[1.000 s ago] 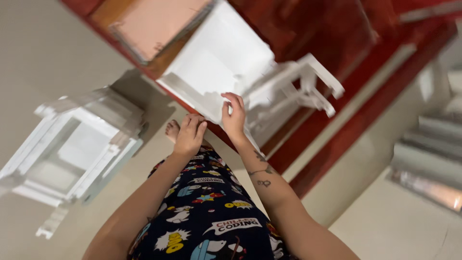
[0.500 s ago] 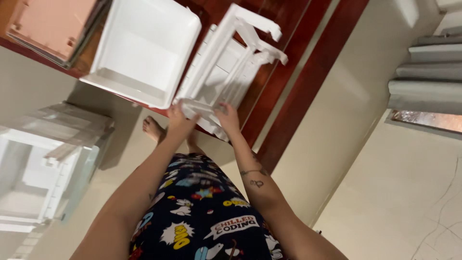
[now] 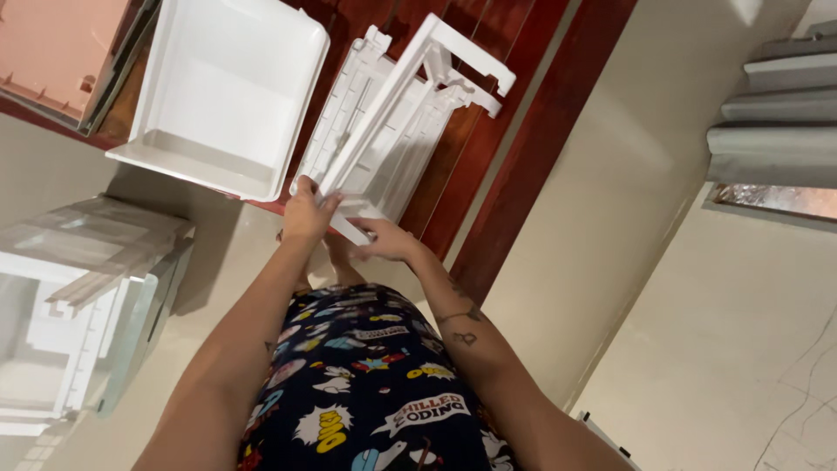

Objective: The person disassembles stacked plastic storage containers by removing lids and separating the main bodies from their frames. They place the separated parts on a wooden bench and continue with the next container in the stack.

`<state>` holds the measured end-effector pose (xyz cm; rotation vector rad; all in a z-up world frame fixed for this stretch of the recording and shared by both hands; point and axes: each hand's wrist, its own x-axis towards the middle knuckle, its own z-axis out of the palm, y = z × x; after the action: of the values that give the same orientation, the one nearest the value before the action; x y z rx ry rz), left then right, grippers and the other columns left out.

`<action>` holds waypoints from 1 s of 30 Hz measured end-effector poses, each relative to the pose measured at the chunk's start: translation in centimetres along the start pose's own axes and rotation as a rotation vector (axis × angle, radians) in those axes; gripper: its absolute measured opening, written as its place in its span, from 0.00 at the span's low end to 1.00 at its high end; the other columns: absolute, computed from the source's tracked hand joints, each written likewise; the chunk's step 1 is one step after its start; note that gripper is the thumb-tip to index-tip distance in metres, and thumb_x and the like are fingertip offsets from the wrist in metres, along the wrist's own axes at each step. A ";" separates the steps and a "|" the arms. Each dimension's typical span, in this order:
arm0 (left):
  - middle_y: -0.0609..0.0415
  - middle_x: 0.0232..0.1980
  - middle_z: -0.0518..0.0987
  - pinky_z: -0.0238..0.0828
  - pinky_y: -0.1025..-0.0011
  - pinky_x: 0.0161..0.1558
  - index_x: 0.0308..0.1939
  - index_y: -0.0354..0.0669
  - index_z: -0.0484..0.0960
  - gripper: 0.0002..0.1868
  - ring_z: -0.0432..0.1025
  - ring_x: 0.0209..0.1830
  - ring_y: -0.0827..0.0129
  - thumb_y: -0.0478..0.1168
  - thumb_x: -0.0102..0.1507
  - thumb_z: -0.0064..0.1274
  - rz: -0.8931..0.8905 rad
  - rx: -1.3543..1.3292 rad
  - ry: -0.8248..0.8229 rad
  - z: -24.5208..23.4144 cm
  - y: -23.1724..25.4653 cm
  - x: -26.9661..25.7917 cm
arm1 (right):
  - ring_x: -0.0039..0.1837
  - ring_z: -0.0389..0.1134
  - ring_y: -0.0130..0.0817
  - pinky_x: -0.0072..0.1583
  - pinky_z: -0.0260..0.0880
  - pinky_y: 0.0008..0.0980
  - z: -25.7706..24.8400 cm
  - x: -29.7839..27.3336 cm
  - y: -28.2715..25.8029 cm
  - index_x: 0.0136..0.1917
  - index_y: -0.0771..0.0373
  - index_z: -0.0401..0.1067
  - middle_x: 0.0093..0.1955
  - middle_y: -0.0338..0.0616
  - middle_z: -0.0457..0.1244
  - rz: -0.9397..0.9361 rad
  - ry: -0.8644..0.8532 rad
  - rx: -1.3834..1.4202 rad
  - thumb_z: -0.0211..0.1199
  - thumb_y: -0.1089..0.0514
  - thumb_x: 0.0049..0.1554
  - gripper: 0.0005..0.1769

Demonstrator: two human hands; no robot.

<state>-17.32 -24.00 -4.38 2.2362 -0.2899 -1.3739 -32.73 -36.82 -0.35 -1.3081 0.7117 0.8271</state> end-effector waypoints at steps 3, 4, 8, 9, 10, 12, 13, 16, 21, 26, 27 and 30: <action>0.35 0.44 0.83 0.65 0.42 0.52 0.53 0.38 0.70 0.26 0.78 0.44 0.41 0.53 0.64 0.59 0.174 0.045 0.036 1.2 0.4 -0.7 | 0.56 0.71 0.51 0.58 0.73 0.44 -0.1 -2.6 -1.7 0.79 0.52 0.60 0.57 0.55 0.69 0.020 0.153 -0.390 0.63 0.57 0.48 0.44; 0.38 0.45 0.84 0.56 0.32 0.54 0.54 0.37 0.70 0.24 0.78 0.42 0.41 0.51 0.64 0.58 0.332 0.067 0.130 1.9 0.9 -1.6 | 0.56 0.70 0.51 0.57 0.72 0.45 -0.1 -3.6 -2.1 0.77 0.53 0.61 0.57 0.54 0.68 0.047 0.169 -0.453 0.63 0.57 0.48 0.43; 0.35 0.43 0.82 0.73 0.52 0.49 0.72 0.48 0.70 0.28 0.77 0.44 0.41 0.45 0.68 0.52 0.230 0.176 -0.066 2.7 2.3 -4.9 | 0.54 0.70 0.50 0.55 0.70 0.48 1.1 -6.4 -3.2 0.69 0.55 0.66 0.52 0.51 0.68 0.072 0.314 -0.574 0.65 0.54 0.53 0.30; 0.36 0.45 0.82 0.73 0.52 0.50 0.71 0.46 0.71 0.27 0.77 0.46 0.41 0.45 0.68 0.52 0.241 0.156 -0.060 2.6 2.7 -5.6 | 0.53 0.70 0.49 0.56 0.69 0.48 1.7 -6.9 -3.1 0.66 0.56 0.69 0.49 0.50 0.68 0.057 0.372 -0.572 0.66 0.52 0.56 0.26; 0.36 0.47 0.82 0.72 0.52 0.51 0.69 0.44 0.72 0.25 0.77 0.47 0.41 0.45 0.68 0.53 0.252 0.137 -0.054 2.5 3.0 -6.1 | 0.52 0.70 0.50 0.54 0.70 0.48 2.2 -7.1 -2.9 0.64 0.56 0.70 0.50 0.50 0.68 -0.003 0.449 -0.567 0.66 0.54 0.54 0.25; 0.37 0.51 0.81 0.72 0.52 0.52 0.66 0.41 0.73 0.24 0.76 0.50 0.42 0.44 0.67 0.53 0.278 0.096 -0.035 2.4 3.7 -6.8 | 0.50 0.69 0.51 0.50 0.71 0.47 3.2 -7.3 -2.1 0.60 0.56 0.73 0.51 0.50 0.68 -0.122 0.599 -0.554 0.65 0.58 0.50 0.23; 0.37 0.52 0.81 0.71 0.53 0.53 0.65 0.40 0.73 0.24 0.76 0.51 0.42 0.44 0.67 0.53 0.294 0.075 -0.024 2.5 4.0 -7.1 | 0.50 0.69 0.50 0.49 0.71 0.46 3.6 -7.3 -1.5 0.61 0.55 0.73 0.50 0.49 0.68 -0.120 0.624 -0.550 0.64 0.59 0.51 0.23; 0.35 0.57 0.79 0.71 0.54 0.54 0.63 0.37 0.73 0.23 0.74 0.55 0.42 0.45 0.67 0.53 0.425 0.030 0.011 2.8 4.3 -7.6 | 0.50 0.70 0.48 0.49 0.71 0.45 4.2 -7.6 0.3 0.60 0.54 0.73 0.48 0.46 0.68 -0.105 0.679 -0.536 0.61 0.61 0.53 0.20; 0.38 0.59 0.78 0.70 0.56 0.55 0.62 0.39 0.76 0.21 0.74 0.57 0.46 0.46 0.68 0.49 0.419 -0.045 -0.120 2.7 3.3 -7.5 | 0.46 0.71 0.48 0.50 0.68 0.49 3.2 -8.3 1.9 0.60 0.51 0.74 0.46 0.44 0.70 -0.121 0.710 -0.602 0.63 0.62 0.50 0.23; 0.38 0.58 0.79 0.70 0.58 0.57 0.63 0.39 0.78 0.19 0.74 0.57 0.46 0.43 0.71 0.46 0.430 -0.132 -0.113 3.4 1.9 -7.2 | 0.48 0.71 0.49 0.51 0.70 0.48 3.4 -8.1 2.2 0.60 0.52 0.73 0.51 0.45 0.71 -0.037 0.744 -0.563 0.65 0.60 0.51 0.21; 0.39 0.57 0.79 0.70 0.59 0.57 0.63 0.40 0.78 0.19 0.75 0.57 0.46 0.43 0.71 0.46 0.409 -0.141 -0.121 3.6 1.9 -7.2 | 0.49 0.71 0.49 0.51 0.70 0.48 3.5 -8.1 2.3 0.59 0.52 0.73 0.51 0.44 0.71 -0.044 0.772 -0.585 0.66 0.60 0.51 0.20; 0.39 0.58 0.79 0.71 0.60 0.57 0.63 0.41 0.77 0.19 0.75 0.56 0.47 0.42 0.70 0.46 0.385 -0.170 -0.127 3.7 1.8 -7.5 | 0.48 0.72 0.47 0.51 0.69 0.49 3.6 -7.9 2.3 0.58 0.54 0.72 0.48 0.44 0.71 -0.117 0.816 -0.597 0.65 0.61 0.50 0.20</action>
<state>-23.97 -23.47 0.93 1.8406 -0.5907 -1.2783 -38.96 -34.01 5.51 -2.2558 1.0452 0.3869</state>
